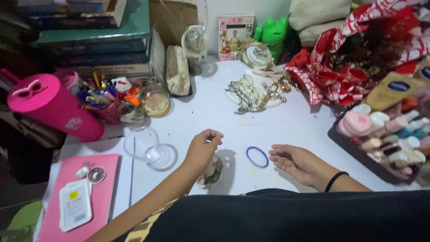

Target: The person organizes a cluttered desk by moving various items, including cosmetics, jewelry, and stationery, into a drawer and rearranging them on the surface. They handle a pair of scissors, a small pouch, a phone, and eyeglasses, placing some items into a drawer and others back on the desk.

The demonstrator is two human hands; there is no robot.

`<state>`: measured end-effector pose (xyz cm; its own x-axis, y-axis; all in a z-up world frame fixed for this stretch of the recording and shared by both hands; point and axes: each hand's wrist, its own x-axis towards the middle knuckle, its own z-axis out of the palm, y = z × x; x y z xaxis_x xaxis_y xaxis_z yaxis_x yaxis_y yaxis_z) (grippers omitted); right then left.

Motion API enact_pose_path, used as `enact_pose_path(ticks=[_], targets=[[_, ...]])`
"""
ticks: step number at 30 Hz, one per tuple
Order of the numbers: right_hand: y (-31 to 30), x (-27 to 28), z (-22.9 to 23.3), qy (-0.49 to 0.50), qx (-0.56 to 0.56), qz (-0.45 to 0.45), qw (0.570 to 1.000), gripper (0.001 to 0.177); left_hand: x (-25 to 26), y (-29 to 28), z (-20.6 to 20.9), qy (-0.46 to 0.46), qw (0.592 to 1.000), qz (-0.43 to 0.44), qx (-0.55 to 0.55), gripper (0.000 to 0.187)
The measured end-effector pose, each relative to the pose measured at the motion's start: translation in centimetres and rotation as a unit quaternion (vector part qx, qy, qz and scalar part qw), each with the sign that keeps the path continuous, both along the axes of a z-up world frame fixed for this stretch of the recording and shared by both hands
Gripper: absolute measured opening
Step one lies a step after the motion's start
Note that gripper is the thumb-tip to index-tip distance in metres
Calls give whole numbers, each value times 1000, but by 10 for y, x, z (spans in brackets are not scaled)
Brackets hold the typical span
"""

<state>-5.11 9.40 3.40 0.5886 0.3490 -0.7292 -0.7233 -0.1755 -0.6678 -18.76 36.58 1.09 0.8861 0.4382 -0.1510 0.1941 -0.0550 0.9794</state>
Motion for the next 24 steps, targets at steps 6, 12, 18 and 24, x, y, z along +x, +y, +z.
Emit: enact_pose_path(ticks=[6,12,18,24], targets=[[8,86,-4,-51,-54,29,997,35,50,-10,-8,57,998,3,26,25],[21,186,-40,-241,-113,93,959,41,119,-10,-48,83,996,2,16,52],[52,262,-76,-355,-124,73,924,42,186,-14,-68,153,965,26,213,61],[57,327,-116,-571,-246,193,759,40,197,-18,-55,161,928,-1,336,37]])
